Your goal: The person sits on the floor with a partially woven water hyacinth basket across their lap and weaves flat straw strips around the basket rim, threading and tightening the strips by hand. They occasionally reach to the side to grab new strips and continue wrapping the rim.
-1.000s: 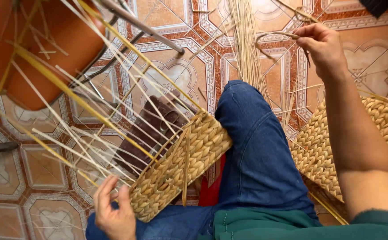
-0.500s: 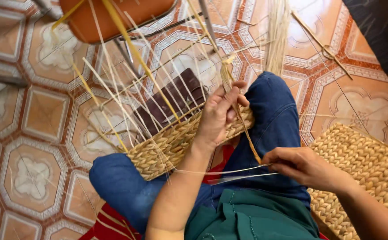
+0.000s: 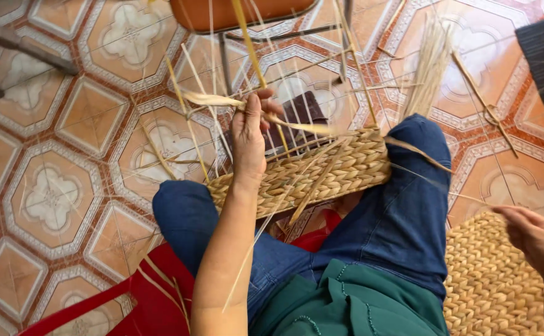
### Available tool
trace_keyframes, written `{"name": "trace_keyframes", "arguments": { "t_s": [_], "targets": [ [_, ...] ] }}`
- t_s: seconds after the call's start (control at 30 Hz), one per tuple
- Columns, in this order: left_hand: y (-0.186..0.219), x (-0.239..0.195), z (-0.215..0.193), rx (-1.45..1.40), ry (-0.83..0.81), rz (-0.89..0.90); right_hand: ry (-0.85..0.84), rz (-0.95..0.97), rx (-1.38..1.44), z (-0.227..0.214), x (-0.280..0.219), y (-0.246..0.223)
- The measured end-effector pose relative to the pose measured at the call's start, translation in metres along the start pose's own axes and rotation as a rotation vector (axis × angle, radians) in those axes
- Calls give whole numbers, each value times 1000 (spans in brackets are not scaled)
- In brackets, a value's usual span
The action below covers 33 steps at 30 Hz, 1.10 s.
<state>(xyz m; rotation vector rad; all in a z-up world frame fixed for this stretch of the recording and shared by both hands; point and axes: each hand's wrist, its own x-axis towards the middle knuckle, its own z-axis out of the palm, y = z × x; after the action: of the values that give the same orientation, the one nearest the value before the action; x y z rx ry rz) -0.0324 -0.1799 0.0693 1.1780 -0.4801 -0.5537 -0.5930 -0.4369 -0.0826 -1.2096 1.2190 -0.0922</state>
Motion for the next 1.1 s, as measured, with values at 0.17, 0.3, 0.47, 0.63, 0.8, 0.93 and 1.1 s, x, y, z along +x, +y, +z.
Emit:
{"name": "trace_keyframes", "arguments": {
  "t_s": [0.17,0.3,0.47,0.63,0.8,0.93,1.1],
  "targets": [
    [51,-9,-33,166,34,78,553,8,-303,-133,113,203],
    [88,-30,-54,253,24,80,462,-225,-540,-131,171,174],
    [145,-53,-52,766,-250,-53,327,-837,-526,84,53,-102],
    [174,-75,-20,859,-518,-112,-122,-1057,-295,283,-87,-278],
    [176,-90,-13,962,-694,-59,-590,-1199,-270,368,-114,-307],
    [165,-92,-14,1087,-582,35,-648,-994,-83,399,-101,-279],
    [150,-96,-78,881,-334,-195,-598,-819,-139,380,-80,-247]
  ]
}}
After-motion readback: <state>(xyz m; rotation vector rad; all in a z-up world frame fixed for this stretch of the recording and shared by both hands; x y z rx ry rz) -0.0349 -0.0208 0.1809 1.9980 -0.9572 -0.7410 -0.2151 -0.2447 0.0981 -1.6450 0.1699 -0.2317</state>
